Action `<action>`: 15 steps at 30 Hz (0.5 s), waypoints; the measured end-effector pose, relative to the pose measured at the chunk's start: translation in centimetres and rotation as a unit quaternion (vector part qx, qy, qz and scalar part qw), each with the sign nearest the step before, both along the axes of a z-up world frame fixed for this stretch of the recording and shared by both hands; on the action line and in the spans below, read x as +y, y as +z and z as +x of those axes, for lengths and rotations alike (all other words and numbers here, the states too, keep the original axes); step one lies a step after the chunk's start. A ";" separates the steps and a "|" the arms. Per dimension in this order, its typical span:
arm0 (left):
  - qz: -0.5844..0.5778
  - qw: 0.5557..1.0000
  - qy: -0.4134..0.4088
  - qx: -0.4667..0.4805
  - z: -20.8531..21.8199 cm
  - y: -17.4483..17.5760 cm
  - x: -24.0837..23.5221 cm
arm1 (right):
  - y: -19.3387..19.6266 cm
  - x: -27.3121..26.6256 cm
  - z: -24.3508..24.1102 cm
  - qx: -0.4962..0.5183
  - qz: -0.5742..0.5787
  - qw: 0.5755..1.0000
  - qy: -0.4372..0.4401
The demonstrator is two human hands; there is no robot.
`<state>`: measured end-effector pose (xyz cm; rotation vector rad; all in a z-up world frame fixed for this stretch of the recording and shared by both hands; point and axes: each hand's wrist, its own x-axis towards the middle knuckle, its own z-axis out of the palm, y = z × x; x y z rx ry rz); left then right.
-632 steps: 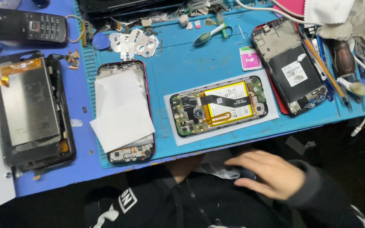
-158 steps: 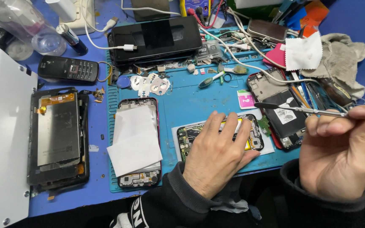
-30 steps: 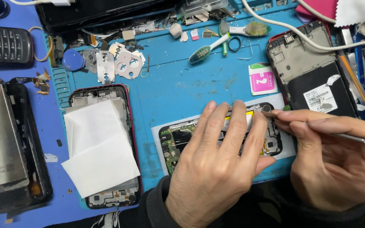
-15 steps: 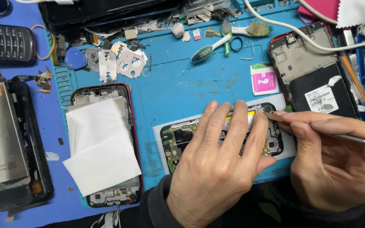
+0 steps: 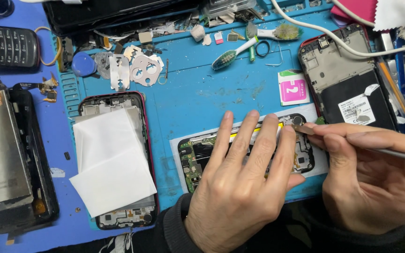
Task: Repairing a smartphone by installing internal components and connecting flex cables on a workbench.
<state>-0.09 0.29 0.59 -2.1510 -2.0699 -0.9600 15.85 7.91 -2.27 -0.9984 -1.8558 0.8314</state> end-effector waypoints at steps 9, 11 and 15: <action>-0.008 1.000 -0.016 0.005 0.0 -0.9 -0.6 | -1.1 -0.2 0.9 -0.004 0.000 1.000 -0.001; -0.009 1.000 -0.015 0.003 0.0 -0.9 -0.5 | -0.7 -0.2 0.4 0.014 -0.008 1.000 -0.007; -0.009 1.000 -0.012 0.001 0.0 -0.8 -0.6 | -1.0 -0.4 0.7 0.011 -0.016 1.000 -0.014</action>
